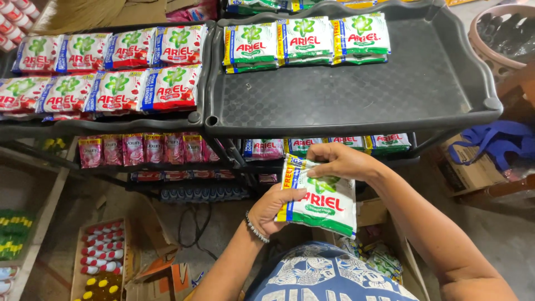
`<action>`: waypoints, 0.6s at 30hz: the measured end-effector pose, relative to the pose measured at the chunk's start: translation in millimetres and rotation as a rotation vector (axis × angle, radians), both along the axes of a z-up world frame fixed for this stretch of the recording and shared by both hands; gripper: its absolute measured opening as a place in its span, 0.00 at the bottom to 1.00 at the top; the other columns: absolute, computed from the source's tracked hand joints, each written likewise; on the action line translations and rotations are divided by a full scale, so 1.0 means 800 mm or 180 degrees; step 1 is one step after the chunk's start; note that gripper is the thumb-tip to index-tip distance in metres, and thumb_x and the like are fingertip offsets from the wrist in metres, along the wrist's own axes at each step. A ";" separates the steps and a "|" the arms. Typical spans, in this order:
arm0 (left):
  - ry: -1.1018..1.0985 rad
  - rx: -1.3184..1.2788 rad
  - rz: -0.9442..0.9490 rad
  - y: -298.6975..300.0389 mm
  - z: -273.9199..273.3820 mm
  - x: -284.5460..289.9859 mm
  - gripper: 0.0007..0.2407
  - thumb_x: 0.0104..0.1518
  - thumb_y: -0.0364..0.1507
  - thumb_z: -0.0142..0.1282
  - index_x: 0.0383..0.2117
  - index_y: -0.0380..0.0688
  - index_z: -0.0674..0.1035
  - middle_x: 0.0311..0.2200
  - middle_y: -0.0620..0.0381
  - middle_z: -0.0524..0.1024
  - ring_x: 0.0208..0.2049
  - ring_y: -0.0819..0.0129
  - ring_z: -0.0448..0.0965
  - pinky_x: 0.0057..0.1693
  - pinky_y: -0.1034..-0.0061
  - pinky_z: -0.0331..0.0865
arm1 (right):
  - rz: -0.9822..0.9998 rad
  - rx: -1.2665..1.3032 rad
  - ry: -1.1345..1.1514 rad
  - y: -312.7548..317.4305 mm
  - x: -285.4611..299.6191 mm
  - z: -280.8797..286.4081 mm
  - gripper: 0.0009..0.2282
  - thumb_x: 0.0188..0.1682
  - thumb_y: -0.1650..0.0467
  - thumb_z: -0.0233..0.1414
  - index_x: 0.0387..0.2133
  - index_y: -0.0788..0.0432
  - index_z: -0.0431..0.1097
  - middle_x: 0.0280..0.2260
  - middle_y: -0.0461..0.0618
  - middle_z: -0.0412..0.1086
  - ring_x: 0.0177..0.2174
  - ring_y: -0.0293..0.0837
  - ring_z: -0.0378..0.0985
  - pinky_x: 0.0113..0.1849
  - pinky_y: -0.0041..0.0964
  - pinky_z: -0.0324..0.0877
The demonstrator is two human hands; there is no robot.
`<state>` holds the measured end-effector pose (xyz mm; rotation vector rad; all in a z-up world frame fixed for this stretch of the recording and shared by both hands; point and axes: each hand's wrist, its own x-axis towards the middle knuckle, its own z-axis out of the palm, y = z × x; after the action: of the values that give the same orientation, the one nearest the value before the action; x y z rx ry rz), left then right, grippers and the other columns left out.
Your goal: The person organizes detergent packets by hand, taking them from a cardboard box on the floor and placing them onto a black plastic shelf.
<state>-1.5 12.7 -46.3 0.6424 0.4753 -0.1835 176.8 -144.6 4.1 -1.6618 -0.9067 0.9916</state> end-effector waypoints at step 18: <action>0.0753 -0.0989 0.0595 0.022 0.019 0.024 0.19 0.52 0.23 0.66 0.46 0.28 0.69 0.40 0.31 0.79 0.38 0.40 0.84 0.44 0.49 0.81 | -0.0170 0.1624 0.0738 -0.064 -0.079 -0.025 0.51 0.23 0.66 0.77 0.63 0.69 0.59 0.60 0.61 0.66 0.56 0.49 0.68 0.59 0.51 0.59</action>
<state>17.6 30.4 -31.2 0.2702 0.7151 -0.1526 113.9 -196.1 -15.7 -1.1122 -0.8655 0.8112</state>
